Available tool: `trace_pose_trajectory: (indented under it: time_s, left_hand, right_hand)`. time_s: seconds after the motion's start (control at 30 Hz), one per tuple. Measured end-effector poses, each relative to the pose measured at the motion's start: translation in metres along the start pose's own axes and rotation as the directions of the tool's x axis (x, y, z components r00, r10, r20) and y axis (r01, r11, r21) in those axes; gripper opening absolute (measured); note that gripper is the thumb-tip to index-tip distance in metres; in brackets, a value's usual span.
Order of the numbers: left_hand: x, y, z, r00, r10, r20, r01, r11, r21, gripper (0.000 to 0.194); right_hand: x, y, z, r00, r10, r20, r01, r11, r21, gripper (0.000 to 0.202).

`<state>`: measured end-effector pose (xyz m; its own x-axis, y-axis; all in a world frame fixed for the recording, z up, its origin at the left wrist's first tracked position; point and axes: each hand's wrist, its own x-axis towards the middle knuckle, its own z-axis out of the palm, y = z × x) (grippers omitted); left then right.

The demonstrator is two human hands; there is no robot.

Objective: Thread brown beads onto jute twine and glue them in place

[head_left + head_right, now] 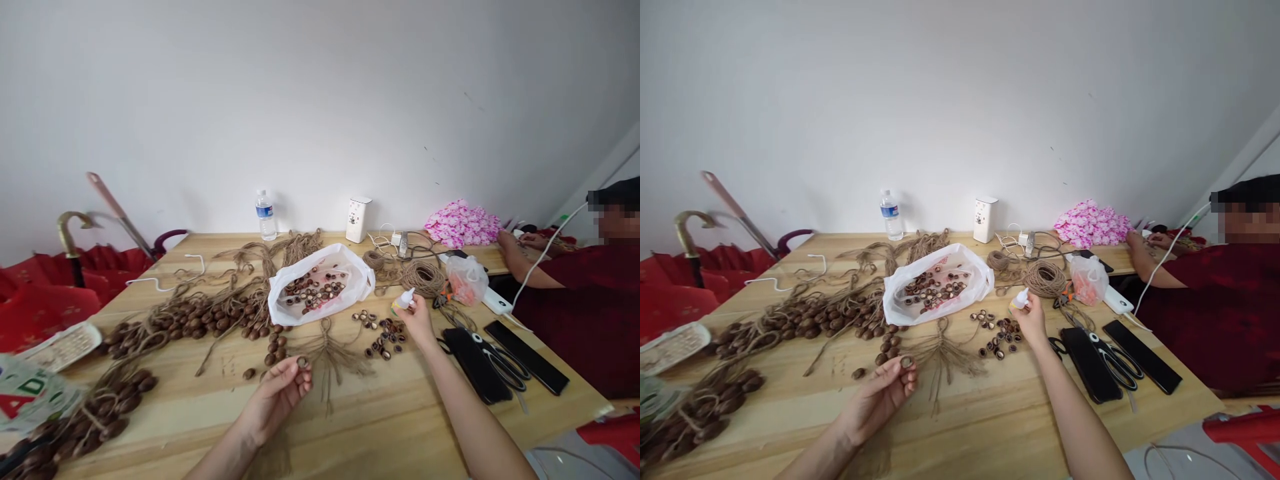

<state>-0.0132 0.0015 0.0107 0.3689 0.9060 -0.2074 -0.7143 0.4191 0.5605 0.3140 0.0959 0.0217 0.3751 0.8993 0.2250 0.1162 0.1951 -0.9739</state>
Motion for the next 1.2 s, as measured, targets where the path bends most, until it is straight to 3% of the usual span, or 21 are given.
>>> trace_pose_trajectory:
  time_s: [0.23,0.4,0.6,0.73,0.83,0.9,0.93,0.97,1.0,1.03,1.07,1.1,1.2]
  left_hand:
    - [-0.003,0.0,0.003,1.0,0.011,0.024,-0.011,1.0,0.011,0.015]
    - [-0.002,-0.003,0.002,1.0,-0.01,0.016,0.01,1.0,-0.007,0.014]
    - [-0.004,-0.008,0.003,0.999,-0.036,-0.001,0.036,0.999,0.012,0.014]
    - [-0.002,0.0,0.004,0.998,0.031,-0.049,-0.031,1.0,-0.002,0.018]
    - [0.0,0.005,0.003,0.995,0.058,-0.085,-0.06,0.998,-0.02,0.022]
    - [0.0,0.005,0.002,0.993,0.071,-0.098,-0.074,0.997,-0.029,0.022]
    - [0.001,0.005,0.002,0.993,0.075,-0.096,-0.078,0.996,-0.031,0.02]
    - [0.001,0.004,0.001,0.993,0.074,-0.09,-0.077,0.997,-0.03,0.019]
    - [0.001,0.003,0.001,0.994,0.07,-0.08,-0.073,0.997,-0.028,0.017]
    - [0.001,0.002,0.001,0.996,0.063,-0.069,-0.064,0.998,-0.025,0.017]
    - [0.001,0.001,0.001,0.997,0.056,-0.059,-0.057,0.998,-0.021,0.016]
    - [0.001,0.0,0.002,0.997,0.053,-0.05,-0.054,0.998,-0.014,0.017]
    - [0.002,-0.003,0.002,0.997,0.066,-0.034,-0.066,0.998,0.015,0.019]
  right_hand:
    - [0.012,0.017,0.025,0.995,-0.036,-0.09,0.01,0.96,-0.281,0.05]
    - [0.007,0.016,0.006,0.989,-0.103,-0.106,0.046,0.894,-0.445,0.052]
    - [0.007,0.015,-0.001,0.996,-0.072,-0.06,0.015,0.759,-0.651,0.041]
    - [-0.001,-0.005,-0.009,0.997,-0.074,-0.011,0.039,0.641,-0.767,0.032]
    - [-0.02,-0.035,-0.02,0.997,-0.072,0.001,0.04,0.539,-0.841,0.006]
    - [-0.04,-0.056,-0.014,0.997,-0.071,0.039,0.069,0.482,-0.873,0.018]
    - [-0.051,-0.064,-0.006,0.98,-0.109,0.165,0.196,0.423,-0.885,0.021]
    - [-0.063,-0.07,0.006,0.931,-0.173,0.32,0.363,0.398,-0.842,0.021]
    - [-0.075,-0.073,0.021,0.841,-0.241,0.485,0.541,0.406,-0.736,0.02]
    - [-0.087,-0.073,0.038,0.715,-0.312,0.625,0.694,0.421,-0.584,0.019]
    - [-0.097,-0.07,0.054,0.558,-0.343,0.756,0.812,0.414,-0.411,0.018]
    - [-0.106,-0.065,0.068,0.425,-0.346,0.836,0.878,0.383,-0.287,0.017]
    - [-0.12,-0.043,0.095,0.272,-0.26,0.927,0.94,0.278,-0.198,0.018]
